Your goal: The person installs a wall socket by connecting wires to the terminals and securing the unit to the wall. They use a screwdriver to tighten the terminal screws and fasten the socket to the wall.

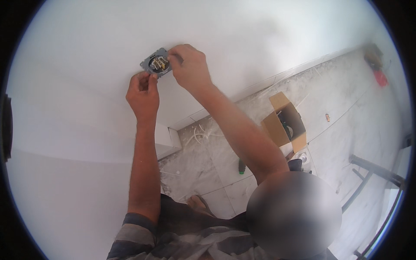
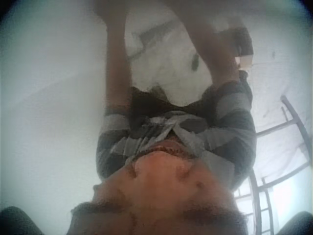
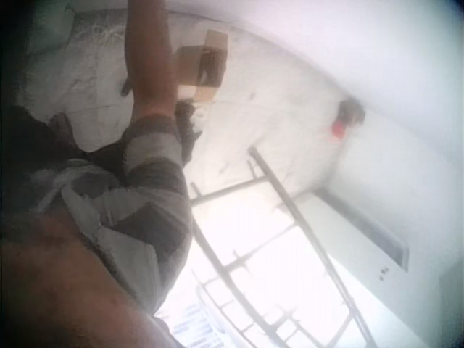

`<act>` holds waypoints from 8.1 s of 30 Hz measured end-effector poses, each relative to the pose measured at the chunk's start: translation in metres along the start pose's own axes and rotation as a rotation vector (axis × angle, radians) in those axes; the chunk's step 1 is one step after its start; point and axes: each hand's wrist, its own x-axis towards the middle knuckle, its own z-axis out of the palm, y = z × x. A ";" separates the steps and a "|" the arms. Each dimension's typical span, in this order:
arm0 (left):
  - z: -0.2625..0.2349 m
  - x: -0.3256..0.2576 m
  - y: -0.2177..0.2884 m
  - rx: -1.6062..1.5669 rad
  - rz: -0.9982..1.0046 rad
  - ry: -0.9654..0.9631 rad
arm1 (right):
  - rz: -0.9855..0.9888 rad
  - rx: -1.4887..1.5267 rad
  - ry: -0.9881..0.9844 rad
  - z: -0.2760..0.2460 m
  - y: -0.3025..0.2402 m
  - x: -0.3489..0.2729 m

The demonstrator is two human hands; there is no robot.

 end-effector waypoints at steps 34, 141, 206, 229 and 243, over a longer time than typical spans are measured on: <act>0.006 -0.007 -0.014 0.200 -0.006 -0.076 | -0.058 0.019 -0.025 0.003 0.007 -0.008; -0.007 0.011 0.005 0.244 0.075 -0.156 | -0.076 0.016 -0.288 -0.010 0.020 -0.005; 0.008 -0.025 0.023 -0.651 -0.426 -0.284 | 0.205 0.308 -0.282 -0.021 0.008 0.005; 0.047 -0.023 0.022 -1.646 -0.675 -0.161 | 0.231 0.267 -0.335 -0.029 -0.003 0.003; 0.046 -0.011 0.012 -1.767 -0.758 -0.150 | 0.019 0.069 -0.263 -0.021 0.006 -0.005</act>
